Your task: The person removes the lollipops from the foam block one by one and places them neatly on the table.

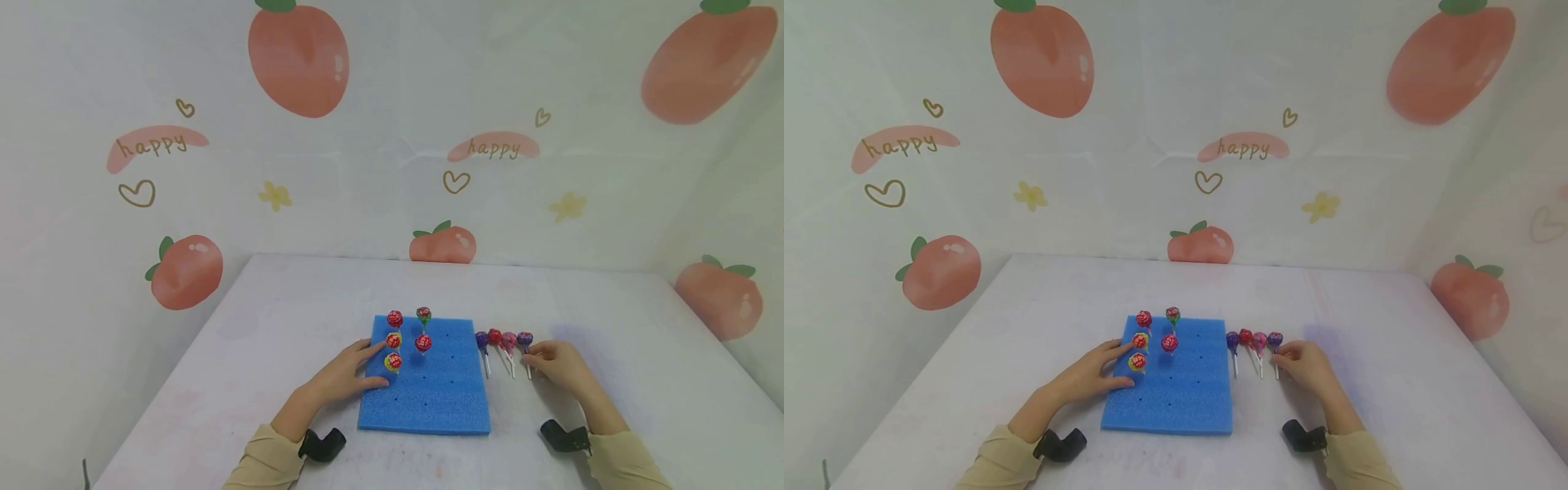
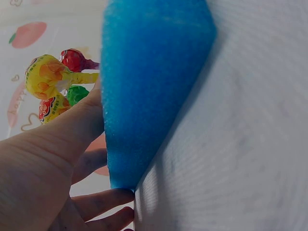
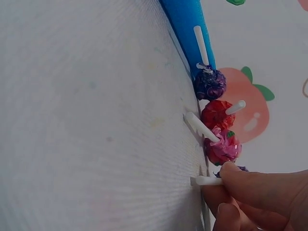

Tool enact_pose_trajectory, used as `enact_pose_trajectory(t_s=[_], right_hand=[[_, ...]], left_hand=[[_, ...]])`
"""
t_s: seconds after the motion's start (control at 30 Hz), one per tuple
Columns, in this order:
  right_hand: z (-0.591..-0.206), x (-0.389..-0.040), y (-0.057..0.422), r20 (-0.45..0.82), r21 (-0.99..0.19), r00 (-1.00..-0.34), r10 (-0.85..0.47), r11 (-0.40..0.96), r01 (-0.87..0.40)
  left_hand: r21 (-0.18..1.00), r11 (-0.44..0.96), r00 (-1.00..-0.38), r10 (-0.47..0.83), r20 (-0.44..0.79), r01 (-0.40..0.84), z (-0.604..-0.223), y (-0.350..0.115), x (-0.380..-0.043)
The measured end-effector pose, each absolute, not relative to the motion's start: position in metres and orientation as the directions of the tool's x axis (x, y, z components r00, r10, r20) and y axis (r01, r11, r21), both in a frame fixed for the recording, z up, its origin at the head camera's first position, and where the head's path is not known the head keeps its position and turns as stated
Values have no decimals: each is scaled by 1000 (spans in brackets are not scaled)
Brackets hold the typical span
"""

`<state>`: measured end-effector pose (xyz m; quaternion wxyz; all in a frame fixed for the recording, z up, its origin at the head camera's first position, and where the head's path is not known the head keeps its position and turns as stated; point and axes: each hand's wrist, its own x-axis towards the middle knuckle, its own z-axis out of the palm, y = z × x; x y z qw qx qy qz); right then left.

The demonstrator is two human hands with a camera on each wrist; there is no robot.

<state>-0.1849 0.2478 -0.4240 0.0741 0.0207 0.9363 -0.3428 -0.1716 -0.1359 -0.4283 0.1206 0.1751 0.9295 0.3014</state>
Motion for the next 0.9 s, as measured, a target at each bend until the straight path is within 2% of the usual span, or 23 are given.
enact_pose_trajectory(t_s=[0.9], right_hand=[[-432, -190, 251, -156, -625, -988, -1, 775, 98]], left_hand=[[604, 754, -909, 401, -113, 258, -433, -137, -174]])
